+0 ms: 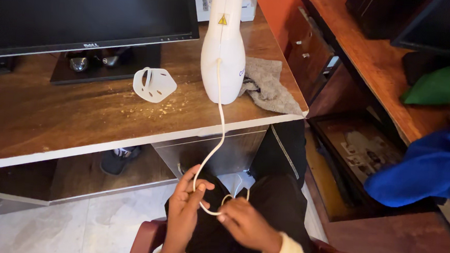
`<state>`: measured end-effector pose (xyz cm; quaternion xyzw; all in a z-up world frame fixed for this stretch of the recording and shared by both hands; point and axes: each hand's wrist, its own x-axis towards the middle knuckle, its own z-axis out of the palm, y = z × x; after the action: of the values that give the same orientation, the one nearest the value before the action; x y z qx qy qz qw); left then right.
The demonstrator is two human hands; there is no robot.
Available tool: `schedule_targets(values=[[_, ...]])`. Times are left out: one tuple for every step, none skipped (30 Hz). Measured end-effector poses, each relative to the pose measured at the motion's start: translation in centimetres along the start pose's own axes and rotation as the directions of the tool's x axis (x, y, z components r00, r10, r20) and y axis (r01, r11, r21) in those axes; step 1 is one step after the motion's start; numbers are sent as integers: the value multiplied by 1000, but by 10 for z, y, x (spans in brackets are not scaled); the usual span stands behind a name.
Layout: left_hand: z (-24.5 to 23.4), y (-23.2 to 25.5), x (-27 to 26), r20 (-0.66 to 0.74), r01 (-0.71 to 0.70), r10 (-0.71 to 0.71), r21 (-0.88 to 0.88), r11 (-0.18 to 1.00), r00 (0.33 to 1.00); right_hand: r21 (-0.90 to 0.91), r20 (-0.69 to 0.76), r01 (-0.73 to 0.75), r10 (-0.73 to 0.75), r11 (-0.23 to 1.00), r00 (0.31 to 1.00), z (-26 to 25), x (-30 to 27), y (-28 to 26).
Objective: The person cleans a white medical compressor device and its connected tube using a grey cloth. They wipe the exterior surfaces of the device and run the cloth along the entire length of the tubing.
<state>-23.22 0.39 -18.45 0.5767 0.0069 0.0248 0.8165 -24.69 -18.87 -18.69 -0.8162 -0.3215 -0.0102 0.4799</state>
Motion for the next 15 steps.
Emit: schedule_targets(values=[[-2, 2, 1, 1, -5, 5, -38, 999, 1000, 3, 2, 39, -39, 999, 999, -7, 3, 6], [-3, 3, 1, -16, -7, 7, -14, 1000, 1000, 6, 5, 78, -78, 997, 997, -15, 7, 12], [-4, 5, 3, -32, -13, 13, 7, 1000, 999, 4, 7, 118, -118, 993, 993, -23, 10, 17], [-6, 6, 5, -47, -18, 19, 29, 999, 999, -56, 28, 159, -158, 986, 987, -30, 12, 21], [-9, 7, 5, -78, -23, 24, 18, 1000, 997, -115, 56, 201, -195, 973, 979, -37, 12, 24], [-14, 9, 5, -110, -28, 28, 8, 1000, 994, -173, 86, 242, -230, 955, 969, -44, 11, 27], [-18, 9, 7, -142, -33, 32, -5, 999, 989, -161, 108, 214, -198, 964, 974, -51, 10, 30], [-23, 10, 9, -145, -39, 35, -25, 999, 989, -149, 130, 186, -167, 971, 977, -58, 10, 35], [-29, 12, 11, -153, -48, 40, -44, 998, 987, -136, 156, 161, -139, 978, 978, -64, 11, 39], [-31, 12, 14, -160, -56, 46, -62, 996, 986, -157, 149, 173, -150, 972, 977, -70, 11, 44], [-32, 14, 15, -175, -84, 70, -71, 994, 982, -170, 146, 190, -166, 967, 975, -74, 13, 49], [-33, 18, 16, -191, -111, 94, -80, 991, 977, -182, 143, 207, -182, 961, 973, -79, 14, 54], [-35, 24, 14, -205, -136, 116, -84, 987, 972, -208, 145, 200, -172, 958, 974, -83, 14, 58], [-36, 32, 12, -241, -166, 145, -68, 984, 960, -233, 146, 193, -162, 953, 976, -88, 15, 62], [-36, 41, 9, -277, -195, 173, -54, 979, 945, -259, 148, 186, -152, 948, 977, -94, 16, 66]])
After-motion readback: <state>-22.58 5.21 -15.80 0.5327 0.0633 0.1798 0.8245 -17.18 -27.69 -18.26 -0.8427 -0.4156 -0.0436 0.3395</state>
